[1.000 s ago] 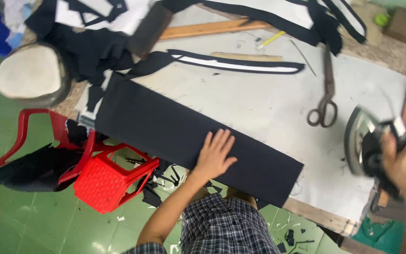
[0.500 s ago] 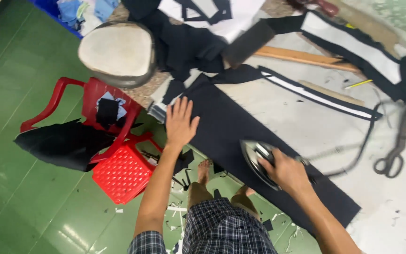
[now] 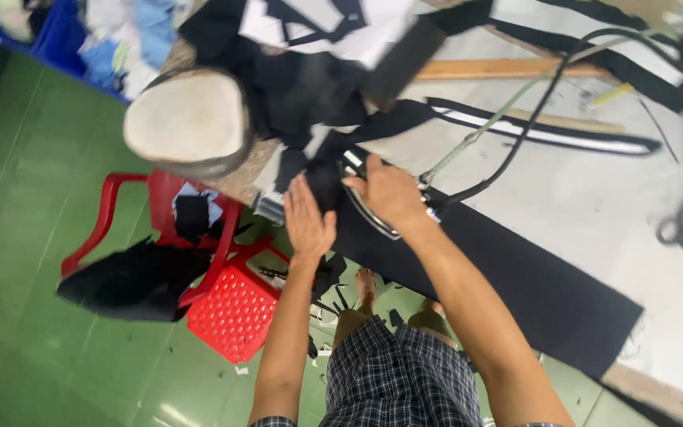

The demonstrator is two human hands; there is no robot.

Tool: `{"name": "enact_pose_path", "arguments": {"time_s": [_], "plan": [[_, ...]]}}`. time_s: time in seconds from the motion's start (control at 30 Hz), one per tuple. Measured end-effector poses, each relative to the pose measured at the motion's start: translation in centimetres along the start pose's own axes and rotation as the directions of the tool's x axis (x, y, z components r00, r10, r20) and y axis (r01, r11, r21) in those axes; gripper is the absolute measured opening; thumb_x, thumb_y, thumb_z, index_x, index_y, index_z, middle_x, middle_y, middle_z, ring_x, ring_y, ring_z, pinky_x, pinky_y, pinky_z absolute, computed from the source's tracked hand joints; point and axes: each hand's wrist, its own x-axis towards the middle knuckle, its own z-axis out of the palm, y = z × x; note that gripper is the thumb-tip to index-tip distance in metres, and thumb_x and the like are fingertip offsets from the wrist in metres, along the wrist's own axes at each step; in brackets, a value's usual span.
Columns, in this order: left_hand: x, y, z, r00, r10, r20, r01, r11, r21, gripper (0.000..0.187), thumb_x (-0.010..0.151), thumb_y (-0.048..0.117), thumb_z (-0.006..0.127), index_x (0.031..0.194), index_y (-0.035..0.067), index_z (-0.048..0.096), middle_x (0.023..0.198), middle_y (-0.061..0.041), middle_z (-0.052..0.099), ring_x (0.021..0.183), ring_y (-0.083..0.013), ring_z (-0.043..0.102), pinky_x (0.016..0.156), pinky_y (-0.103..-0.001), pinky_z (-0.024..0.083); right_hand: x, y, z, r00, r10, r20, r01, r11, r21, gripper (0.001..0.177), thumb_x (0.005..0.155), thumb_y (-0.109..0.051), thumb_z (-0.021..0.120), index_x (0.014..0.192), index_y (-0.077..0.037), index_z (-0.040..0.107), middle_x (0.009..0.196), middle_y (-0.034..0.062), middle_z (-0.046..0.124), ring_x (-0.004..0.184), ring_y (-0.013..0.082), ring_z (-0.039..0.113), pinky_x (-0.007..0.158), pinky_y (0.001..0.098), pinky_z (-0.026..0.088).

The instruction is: The person irons a black fabric piece on a work table, using a steam iron and a small rectangular pressing block. They smooth the fabric, place a white paper template on it, and press the area with the iron while holding the block in place.

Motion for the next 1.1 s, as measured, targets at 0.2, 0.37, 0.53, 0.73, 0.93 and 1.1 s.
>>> {"name": "enact_pose_path", "arguments": {"time_s": [0.2, 0.37, 0.53, 0.73, 0.93, 1.1], "plan": [[-0.2, 0.8, 0.0, 0.996, -0.066, 0.063, 0.064, 0.997, 0.032, 0.084, 0.102, 0.044, 0.04, 0.162, -0.009, 0.016, 0.168, -0.033, 0.008, 0.155, -0.0477, 0.006, 0.123, -0.061, -0.001, -9.9, 4.8, -1.2, 0.991, 0.104, -0.086, -0.098, 0.993, 0.071, 0.047, 0.103, -0.048, 0.048, 0.104, -0.002, 0.057, 0.083, 0.0241, 0.072, 0.082, 0.0424, 0.075, 0.073, 0.0492, 0.061], [1.1, 14.4, 1.3, 0.95, 0.236, 0.205, -0.226, 0.971, -0.073, 0.081, 0.098, 0.039, 0.052, 0.159, -0.007, 0.027, 0.166, -0.033, 0.02, 0.154, -0.0489, 0.015, 0.122, -0.064, 0.004, -18.6, 13.5, -0.5, 0.965, 0.228, -0.13, -0.212, 0.969, 0.127, 0.047, 0.105, -0.048, 0.046, 0.102, -0.002, 0.055, 0.076, 0.0226, 0.069, 0.076, 0.0419, 0.075, 0.067, 0.0488, 0.06], [0.7, 24.9, 3.5, 0.816, 0.4, 0.417, -0.34, 0.916, -0.214, 0.076, 0.102, 0.045, 0.05, 0.16, -0.001, 0.031, 0.167, -0.025, 0.024, 0.155, -0.0419, 0.019, 0.123, -0.064, 0.006, -26.7, 21.9, -3.1, 0.916, 0.387, -0.102, -0.364, 0.911, 0.194, 0.049, 0.104, -0.05, 0.049, 0.103, -0.002, 0.054, 0.08, 0.0244, 0.07, 0.081, 0.0445, 0.074, 0.071, 0.0514, 0.059], [0.4, 26.3, 4.7, 0.769, 0.316, 0.556, -0.361, 0.932, -0.031, 0.075, 0.103, 0.057, 0.043, 0.157, 0.006, 0.039, 0.168, -0.015, 0.028, 0.156, -0.0337, 0.021, 0.125, -0.06, 0.009, -33.8, 31.5, -6.1, 0.847, 0.531, 0.019, -0.524, 0.829, 0.197, 0.048, 0.1, -0.053, 0.05, 0.112, -0.007, 0.056, 0.094, 0.0223, 0.075, 0.095, 0.0422, 0.075, 0.083, 0.0521, 0.059], [1.8, 26.8, 5.2, 0.76, 0.342, 0.553, -0.355, 0.931, -0.089, 0.076, 0.104, 0.052, 0.044, 0.159, 0.002, 0.031, 0.167, -0.023, 0.025, 0.155, -0.0395, 0.019, 0.124, -0.062, 0.009, -36.2, 35.7, -7.4, 0.829, 0.558, 0.023, -0.556, 0.822, 0.124, 0.043, 0.104, -0.05, 0.046, 0.118, -0.011, 0.058, 0.098, 0.0157, 0.078, 0.096, 0.0327, 0.078, 0.085, 0.0436, 0.061], [11.9, 30.8, 9.4, 0.841, 0.484, 0.242, -0.408, 0.861, -0.305, 0.065, 0.101, 0.037, 0.061, 0.151, -0.002, 0.046, 0.16, -0.026, 0.039, 0.151, -0.0405, 0.03, 0.124, -0.059, 0.018, -35.9, 36.1, -6.7, 0.803, 0.595, 0.047, -0.596, 0.799, 0.081, 0.048, 0.101, -0.054, 0.046, 0.123, -0.013, 0.055, 0.102, 0.0151, 0.078, 0.099, 0.032, 0.078, 0.088, 0.0451, 0.061]]}}
